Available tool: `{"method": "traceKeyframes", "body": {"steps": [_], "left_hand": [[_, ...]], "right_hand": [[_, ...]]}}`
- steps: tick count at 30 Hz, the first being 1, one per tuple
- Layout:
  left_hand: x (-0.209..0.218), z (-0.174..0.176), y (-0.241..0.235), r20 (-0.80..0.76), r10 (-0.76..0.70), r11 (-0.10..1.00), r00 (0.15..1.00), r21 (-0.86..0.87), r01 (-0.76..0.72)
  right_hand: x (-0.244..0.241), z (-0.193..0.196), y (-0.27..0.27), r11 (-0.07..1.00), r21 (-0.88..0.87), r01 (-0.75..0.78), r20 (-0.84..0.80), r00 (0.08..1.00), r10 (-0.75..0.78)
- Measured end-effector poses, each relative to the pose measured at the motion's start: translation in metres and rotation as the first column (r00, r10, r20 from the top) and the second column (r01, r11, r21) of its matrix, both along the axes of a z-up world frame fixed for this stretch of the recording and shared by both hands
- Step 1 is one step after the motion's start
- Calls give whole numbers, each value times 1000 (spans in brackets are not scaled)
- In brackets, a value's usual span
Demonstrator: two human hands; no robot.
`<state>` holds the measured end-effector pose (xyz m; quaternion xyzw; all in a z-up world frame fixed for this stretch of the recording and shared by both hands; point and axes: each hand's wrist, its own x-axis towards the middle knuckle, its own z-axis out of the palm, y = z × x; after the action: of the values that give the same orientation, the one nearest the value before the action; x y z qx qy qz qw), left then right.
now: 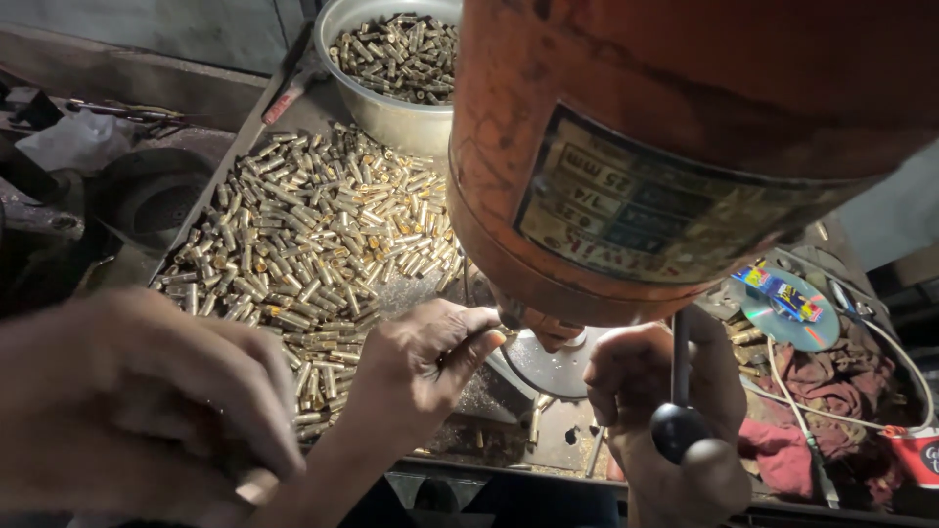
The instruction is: Manually feeding small brass fittings into a rotating machining or finishing tool.
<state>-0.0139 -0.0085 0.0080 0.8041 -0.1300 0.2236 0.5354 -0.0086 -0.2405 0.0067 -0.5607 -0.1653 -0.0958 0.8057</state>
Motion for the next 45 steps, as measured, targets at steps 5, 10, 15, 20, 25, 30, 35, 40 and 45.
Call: {"method": "traceKeyframes", "body": {"steps": [5, 10, 15, 20, 25, 30, 35, 40, 45], "left_hand": [[4, -3, 0, 81, -25, 1000, 996, 16, 24], [4, -2, 1, 67, -27, 1000, 997, -8, 28], [1, -2, 1, 39, -32, 999, 999, -26, 33], [-3, -3, 1, -57, -25, 992, 998, -123, 17], [-1, -61, 47, -265, -527, 494, 807, -869, 37], [-7, 72, 97, -701, -707, 524, -89, -605, 600], [11, -108, 35, -461, -451, 689, 764, -724, -31], [14, -100, 31, -463, -394, 711, 794, -701, -56], [10, -90, 23, -522, -373, 696, 767, -704, -142]], "right_hand": [[2, -12, -9, 976, 122, -179, 105, 980, 167], [4, -5, 0, 996, 48, -78, 94, 993, 74], [2, -17, -4, 999, 34, 0, 28, 1000, -1], [-20, 12, 8, 917, 360, -172, -65, 976, 209], [-64, -42, 26, 837, -287, -467, -237, 881, 410], [-62, 39, 89, 820, -511, -257, 150, 913, 380], [-51, 27, 75, 763, -585, -273, 319, 788, 526], [-48, -4, 13, 949, -198, -246, 91, 959, 267], [1, 0, -43, 844, -270, 464, 20, 879, -477]]}}
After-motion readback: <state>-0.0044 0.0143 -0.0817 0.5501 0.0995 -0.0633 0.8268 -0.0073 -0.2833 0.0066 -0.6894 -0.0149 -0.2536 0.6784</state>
